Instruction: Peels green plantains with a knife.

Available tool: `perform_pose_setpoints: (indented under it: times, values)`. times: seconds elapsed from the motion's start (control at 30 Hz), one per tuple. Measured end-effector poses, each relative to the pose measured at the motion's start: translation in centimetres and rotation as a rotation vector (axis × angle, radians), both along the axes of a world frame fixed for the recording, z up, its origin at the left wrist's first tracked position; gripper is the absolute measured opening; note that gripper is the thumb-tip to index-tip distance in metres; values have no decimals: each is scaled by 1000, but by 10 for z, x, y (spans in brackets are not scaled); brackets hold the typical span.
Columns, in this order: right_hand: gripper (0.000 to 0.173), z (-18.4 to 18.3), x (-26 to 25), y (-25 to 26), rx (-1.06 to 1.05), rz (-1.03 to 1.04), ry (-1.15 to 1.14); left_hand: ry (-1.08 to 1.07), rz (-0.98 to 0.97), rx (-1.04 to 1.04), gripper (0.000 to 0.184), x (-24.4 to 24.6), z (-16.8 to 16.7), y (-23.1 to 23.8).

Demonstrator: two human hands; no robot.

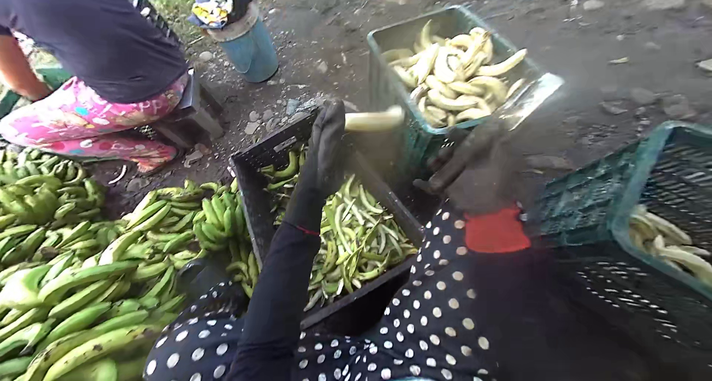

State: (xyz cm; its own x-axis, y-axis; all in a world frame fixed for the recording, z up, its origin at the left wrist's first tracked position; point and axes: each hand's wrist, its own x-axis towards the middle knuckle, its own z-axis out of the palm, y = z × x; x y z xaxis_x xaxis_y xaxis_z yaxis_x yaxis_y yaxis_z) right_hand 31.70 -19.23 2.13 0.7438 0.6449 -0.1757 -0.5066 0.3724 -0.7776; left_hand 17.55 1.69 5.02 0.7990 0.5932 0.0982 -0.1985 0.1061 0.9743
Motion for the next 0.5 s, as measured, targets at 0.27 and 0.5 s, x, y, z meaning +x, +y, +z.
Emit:
perform_pose_setpoints:
  times: [0.27, 0.5]
  values:
    - [87, 9, -4, -1, 94, -19, 86, 1599, -542, 619, 60, -111, -118, -44]
    - [74, 1, -9, 7, 115, 72, 16, 1750, -353, 458, 66, -146, -178, -84]
